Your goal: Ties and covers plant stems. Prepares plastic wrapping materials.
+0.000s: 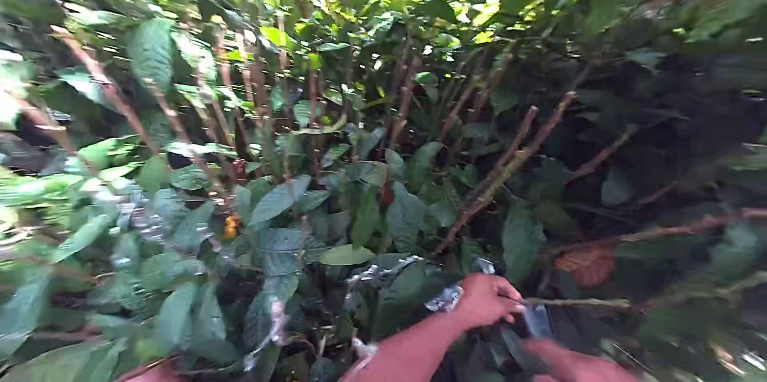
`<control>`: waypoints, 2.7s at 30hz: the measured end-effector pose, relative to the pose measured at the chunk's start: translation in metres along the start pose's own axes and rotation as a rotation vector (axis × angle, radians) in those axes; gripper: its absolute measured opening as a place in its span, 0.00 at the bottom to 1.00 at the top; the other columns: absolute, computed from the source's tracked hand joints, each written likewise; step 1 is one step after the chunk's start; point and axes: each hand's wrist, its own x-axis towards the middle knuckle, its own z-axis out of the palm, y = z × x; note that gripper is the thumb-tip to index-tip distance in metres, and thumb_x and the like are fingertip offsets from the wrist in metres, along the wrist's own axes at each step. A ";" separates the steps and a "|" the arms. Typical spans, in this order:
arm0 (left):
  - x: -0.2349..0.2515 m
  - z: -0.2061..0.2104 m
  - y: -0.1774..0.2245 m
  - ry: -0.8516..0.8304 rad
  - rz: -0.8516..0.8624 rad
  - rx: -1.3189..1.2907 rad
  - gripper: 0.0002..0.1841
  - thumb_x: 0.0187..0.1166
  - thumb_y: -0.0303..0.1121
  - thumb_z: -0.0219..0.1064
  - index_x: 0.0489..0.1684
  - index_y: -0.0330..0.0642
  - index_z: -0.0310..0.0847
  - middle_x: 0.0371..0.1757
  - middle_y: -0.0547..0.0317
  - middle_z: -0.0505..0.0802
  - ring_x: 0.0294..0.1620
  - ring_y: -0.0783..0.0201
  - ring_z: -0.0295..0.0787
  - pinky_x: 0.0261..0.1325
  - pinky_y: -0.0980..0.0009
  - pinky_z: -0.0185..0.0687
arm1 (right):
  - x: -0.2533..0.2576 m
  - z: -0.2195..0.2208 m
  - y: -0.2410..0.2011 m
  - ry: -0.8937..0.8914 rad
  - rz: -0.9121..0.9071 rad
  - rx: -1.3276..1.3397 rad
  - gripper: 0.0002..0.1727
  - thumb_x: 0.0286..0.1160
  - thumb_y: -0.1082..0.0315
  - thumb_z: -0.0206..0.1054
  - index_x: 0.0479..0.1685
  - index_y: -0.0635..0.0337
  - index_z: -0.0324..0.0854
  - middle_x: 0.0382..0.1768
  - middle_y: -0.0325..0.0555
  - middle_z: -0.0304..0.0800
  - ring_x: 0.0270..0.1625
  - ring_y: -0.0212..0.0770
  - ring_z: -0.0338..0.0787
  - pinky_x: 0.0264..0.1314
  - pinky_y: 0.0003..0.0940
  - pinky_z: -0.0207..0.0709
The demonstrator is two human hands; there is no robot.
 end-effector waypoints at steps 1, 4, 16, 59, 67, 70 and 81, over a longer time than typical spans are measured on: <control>0.000 0.009 0.000 -0.024 0.062 0.082 0.12 0.79 0.26 0.70 0.54 0.28 0.88 0.48 0.42 0.94 0.45 0.56 0.94 0.56 0.57 0.90 | -0.002 -0.007 -0.018 0.027 -0.042 0.161 0.20 0.84 0.63 0.67 0.70 0.61 0.83 0.43 0.63 0.93 0.44 0.64 0.94 0.50 0.66 0.84; -0.013 0.024 -0.007 -0.179 0.243 0.357 0.14 0.78 0.34 0.71 0.54 0.34 0.90 0.54 0.43 0.95 0.59 0.50 0.92 0.70 0.49 0.82 | 0.017 -0.052 0.020 0.085 0.003 0.413 0.22 0.84 0.65 0.65 0.74 0.59 0.75 0.56 0.47 0.93 0.49 0.39 0.92 0.49 0.38 0.86; -0.010 -0.009 0.009 -0.109 0.028 0.210 0.10 0.78 0.32 0.73 0.50 0.37 0.89 0.46 0.54 0.95 0.42 0.64 0.95 0.53 0.62 0.93 | 0.004 -0.022 0.011 0.062 0.026 0.088 0.19 0.81 0.68 0.66 0.70 0.56 0.82 0.54 0.66 0.89 0.57 0.69 0.89 0.57 0.72 0.80; -0.030 0.006 0.035 -0.260 0.304 0.622 0.17 0.88 0.42 0.61 0.55 0.42 0.91 0.51 0.44 0.95 0.55 0.44 0.93 0.62 0.39 0.83 | -0.063 -0.045 0.001 0.285 0.068 0.491 0.17 0.82 0.63 0.66 0.64 0.61 0.82 0.38 0.45 0.91 0.33 0.37 0.87 0.35 0.35 0.81; -0.037 0.007 0.051 -0.280 0.277 0.641 0.19 0.89 0.46 0.58 0.56 0.44 0.91 0.48 0.44 0.95 0.52 0.42 0.93 0.58 0.36 0.83 | -0.067 -0.044 -0.001 0.333 0.038 0.515 0.14 0.82 0.65 0.65 0.61 0.61 0.82 0.39 0.42 0.92 0.33 0.32 0.86 0.34 0.29 0.79; -0.040 0.014 0.057 -0.309 0.296 0.683 0.20 0.90 0.46 0.57 0.51 0.41 0.91 0.51 0.44 0.94 0.55 0.43 0.92 0.60 0.39 0.82 | -0.058 -0.045 0.026 0.248 0.095 0.393 0.25 0.83 0.68 0.64 0.80 0.58 0.74 0.70 0.42 0.87 0.64 0.36 0.89 0.65 0.39 0.83; -0.040 0.004 0.075 -0.261 0.240 0.636 0.18 0.89 0.47 0.59 0.60 0.47 0.89 0.49 0.47 0.95 0.53 0.45 0.93 0.58 0.37 0.82 | -0.069 -0.029 0.002 0.486 0.041 0.250 0.12 0.78 0.65 0.67 0.54 0.59 0.87 0.37 0.43 0.93 0.39 0.40 0.91 0.46 0.40 0.85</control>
